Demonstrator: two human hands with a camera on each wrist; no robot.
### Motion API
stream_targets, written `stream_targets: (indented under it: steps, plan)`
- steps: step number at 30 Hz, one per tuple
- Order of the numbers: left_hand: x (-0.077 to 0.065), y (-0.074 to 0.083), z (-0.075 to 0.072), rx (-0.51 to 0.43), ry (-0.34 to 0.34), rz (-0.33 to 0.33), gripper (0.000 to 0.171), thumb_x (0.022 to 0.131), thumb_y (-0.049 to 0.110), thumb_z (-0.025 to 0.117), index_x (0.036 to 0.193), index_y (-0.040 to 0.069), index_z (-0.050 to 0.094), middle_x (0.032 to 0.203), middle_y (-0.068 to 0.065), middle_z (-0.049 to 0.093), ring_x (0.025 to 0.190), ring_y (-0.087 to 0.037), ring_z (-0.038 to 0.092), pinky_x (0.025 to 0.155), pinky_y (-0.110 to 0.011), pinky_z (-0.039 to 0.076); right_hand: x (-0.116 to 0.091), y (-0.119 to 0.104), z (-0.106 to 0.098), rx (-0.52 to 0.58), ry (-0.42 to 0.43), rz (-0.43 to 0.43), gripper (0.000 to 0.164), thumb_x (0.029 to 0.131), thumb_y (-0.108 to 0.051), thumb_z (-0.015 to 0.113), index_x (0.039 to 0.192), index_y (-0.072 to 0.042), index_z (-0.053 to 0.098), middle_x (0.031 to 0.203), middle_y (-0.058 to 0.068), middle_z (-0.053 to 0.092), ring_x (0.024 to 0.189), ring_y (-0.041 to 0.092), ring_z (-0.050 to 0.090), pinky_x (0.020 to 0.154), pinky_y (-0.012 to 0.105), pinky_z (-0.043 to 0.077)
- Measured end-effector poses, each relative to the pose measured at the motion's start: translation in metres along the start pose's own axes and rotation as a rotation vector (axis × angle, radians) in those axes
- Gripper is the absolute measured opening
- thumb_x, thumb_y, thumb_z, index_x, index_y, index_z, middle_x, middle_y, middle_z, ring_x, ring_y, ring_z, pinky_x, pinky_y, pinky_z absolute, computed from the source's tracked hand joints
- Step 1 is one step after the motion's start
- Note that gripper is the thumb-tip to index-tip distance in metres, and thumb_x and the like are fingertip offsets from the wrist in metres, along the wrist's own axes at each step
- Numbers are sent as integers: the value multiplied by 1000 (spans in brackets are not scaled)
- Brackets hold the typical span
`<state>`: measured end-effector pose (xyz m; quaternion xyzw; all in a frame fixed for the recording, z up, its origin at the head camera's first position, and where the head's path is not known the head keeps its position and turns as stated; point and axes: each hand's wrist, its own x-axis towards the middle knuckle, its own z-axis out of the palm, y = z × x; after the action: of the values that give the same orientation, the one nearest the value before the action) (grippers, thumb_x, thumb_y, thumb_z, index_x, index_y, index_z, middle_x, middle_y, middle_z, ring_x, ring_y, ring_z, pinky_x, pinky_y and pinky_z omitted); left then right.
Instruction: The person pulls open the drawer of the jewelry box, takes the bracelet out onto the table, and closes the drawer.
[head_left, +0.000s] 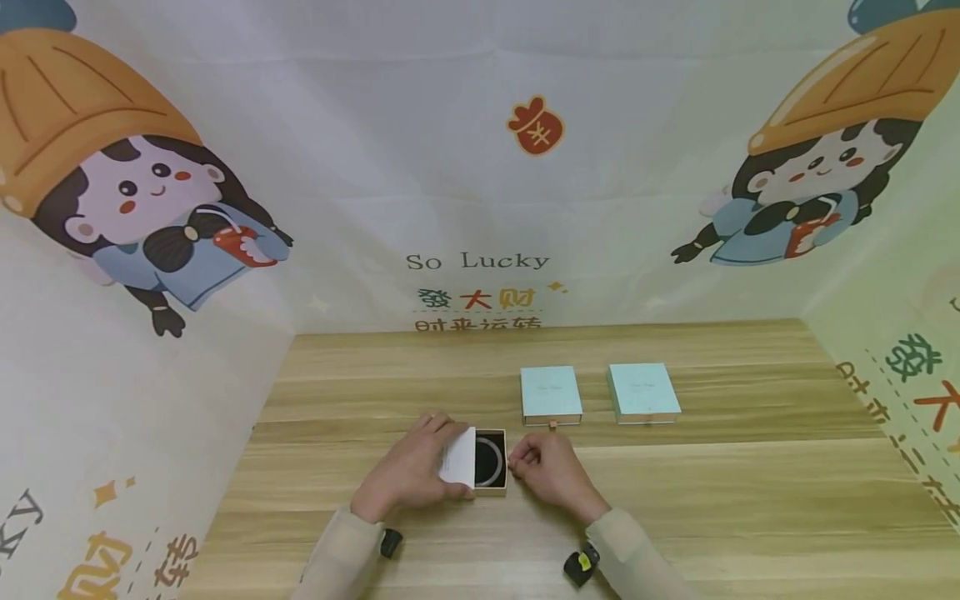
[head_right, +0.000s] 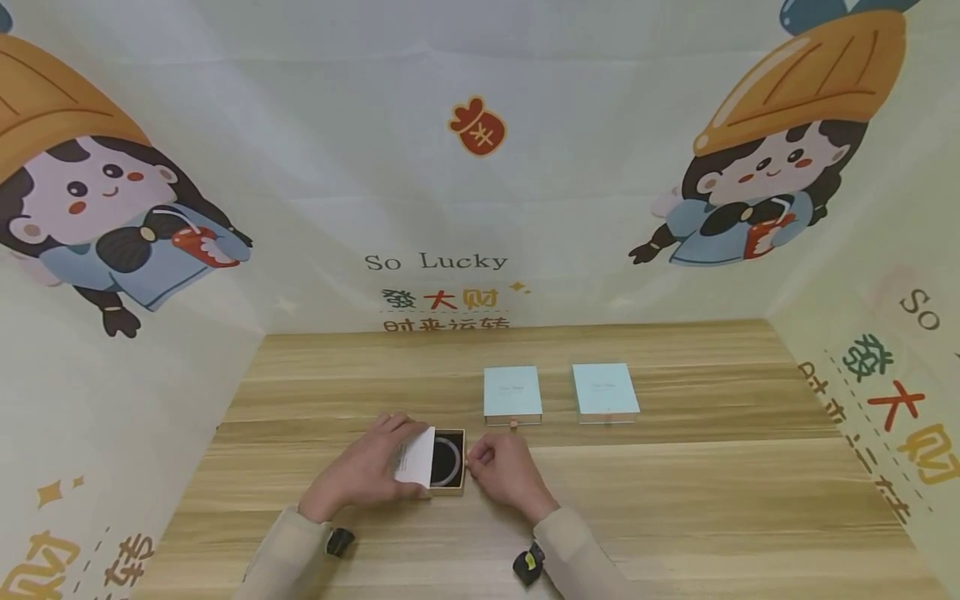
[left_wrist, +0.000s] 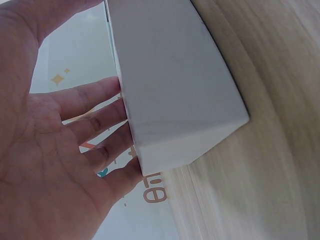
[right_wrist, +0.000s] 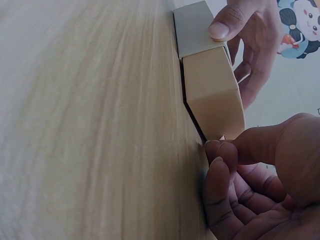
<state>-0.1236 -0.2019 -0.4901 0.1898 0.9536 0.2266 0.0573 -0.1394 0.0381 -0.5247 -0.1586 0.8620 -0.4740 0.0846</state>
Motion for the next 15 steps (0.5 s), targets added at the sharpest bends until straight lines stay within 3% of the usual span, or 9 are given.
stream_targets:
  steps: [15]
  plan:
    - [-1,1,-1,-12,-6,-11,92,66,44,93,144,10,56,131,-2,60,118,-20,52,98,-42,52,-4,-1,-4,-10,12,18,9,89,-4,72,80,-7,70,74,1,67,68,8,58,62,20,49]
